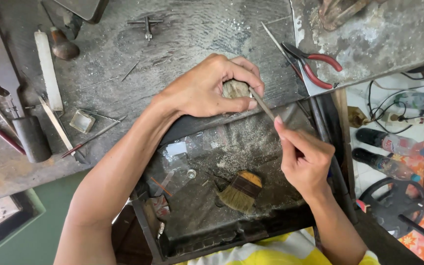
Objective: Filing and smoothing the surface of a metal ring using a needle file and pliers at a jeweler's workbench.
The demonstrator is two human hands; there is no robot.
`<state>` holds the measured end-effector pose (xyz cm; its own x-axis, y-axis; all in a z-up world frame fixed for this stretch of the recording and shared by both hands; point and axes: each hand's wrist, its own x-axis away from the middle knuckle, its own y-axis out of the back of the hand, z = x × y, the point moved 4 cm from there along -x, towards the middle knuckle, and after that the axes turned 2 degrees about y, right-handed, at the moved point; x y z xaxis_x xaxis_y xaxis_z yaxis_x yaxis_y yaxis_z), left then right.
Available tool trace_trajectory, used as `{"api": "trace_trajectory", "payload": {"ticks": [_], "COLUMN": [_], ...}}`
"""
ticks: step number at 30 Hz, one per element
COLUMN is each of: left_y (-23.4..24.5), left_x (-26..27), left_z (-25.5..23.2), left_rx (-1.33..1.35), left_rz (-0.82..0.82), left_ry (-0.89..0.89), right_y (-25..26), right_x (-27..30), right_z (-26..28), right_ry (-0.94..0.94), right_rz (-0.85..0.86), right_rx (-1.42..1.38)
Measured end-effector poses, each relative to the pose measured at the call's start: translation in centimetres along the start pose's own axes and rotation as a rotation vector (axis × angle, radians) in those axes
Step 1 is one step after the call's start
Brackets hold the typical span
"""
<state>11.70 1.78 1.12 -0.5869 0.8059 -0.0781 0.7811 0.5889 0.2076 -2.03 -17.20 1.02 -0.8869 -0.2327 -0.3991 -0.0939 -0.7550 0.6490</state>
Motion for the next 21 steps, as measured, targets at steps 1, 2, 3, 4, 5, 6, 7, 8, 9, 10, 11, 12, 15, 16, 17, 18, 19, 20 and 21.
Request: {"api": "trace_trajectory", "payload": {"ticks": [1,2,3,4,5,6,7,8,9,10,11,12,15,16,17,18,19,20,21], "left_y": [-0.4,-0.2,-0.2,-0.2,-0.1,0.1,0.0,-0.3,-0.3,-0.3,-0.1,0.0,-0.6,-0.3,-0.3,-0.3,-0.1,-0.1,-0.1], "left_x": [0.2,0.3,0.2,0.1,0.0,-0.1,0.0,0.2,0.1,0.0,0.0,0.0,0.1,0.1,0.1,0.1,0.0,-0.1,-0.1], "left_z": [0.0,-0.1,-0.2,-0.4,-0.4,-0.5,-0.4,-0.3,-0.2,0.0,0.1,0.2,0.2,0.2,0.0,-0.1,-0.2,-0.1,-0.1], "left_rx": [0.019,0.024,0.007,-0.010,-0.019,-0.014,0.001,0.002,0.011,0.021,0.023,0.012,0.015,0.017,0.020,0.008,-0.007,-0.007,0.009], "left_rz": [0.006,0.004,-0.002,-0.009,-0.008,-0.005,0.000,0.004,0.006,0.008,0.005,0.006,0.011,0.000,0.002,0.013,0.017,0.013,0.016], "left_ry": [0.018,0.024,0.021,0.017,0.018,0.018,0.019,0.021,0.030,0.039,0.043,0.032,0.023,0.028,0.033,0.027,0.016,0.016,0.004], "right_y": [0.4,-0.2,-0.7,-1.1,-1.0,-0.9,-0.9,-0.3,0.3,0.8,0.3,-0.1,-0.6,-0.8,-0.5,0.0,0.5,0.5,0.6], "right_x": [0.8,-0.8,-2.0,-3.3,-3.3,-3.4,-3.1,-1.7,-0.6,0.5,-0.4,-1.2,-3.5,-4.8,-4.4,-4.1,-3.9,-3.0,-1.9], "right_z": [0.3,0.3,0.7,1.1,1.1,1.0,1.0,1.1,0.6,0.2,0.0,-0.1,1.1,1.5,1.7,1.9,1.8,1.4,1.0], "right_ry": [-0.029,-0.034,0.020,0.074,0.079,0.058,0.030,0.026,-0.010,-0.046,-0.047,0.010,0.055,0.060,0.054,0.049,0.052,0.054,0.027], "right_rz": [0.006,0.012,-0.001,-0.013,-0.020,-0.011,0.002,0.000,0.007,0.014,0.019,0.012,0.012,0.020,0.021,-0.029,-0.079,-0.076,-0.068], "right_rx": [0.016,0.012,0.004,-0.005,-0.009,-0.025,-0.038,-0.039,-0.027,-0.016,-0.020,-0.013,-0.022,-0.047,-0.049,-0.051,-0.050,-0.051,-0.045]}}
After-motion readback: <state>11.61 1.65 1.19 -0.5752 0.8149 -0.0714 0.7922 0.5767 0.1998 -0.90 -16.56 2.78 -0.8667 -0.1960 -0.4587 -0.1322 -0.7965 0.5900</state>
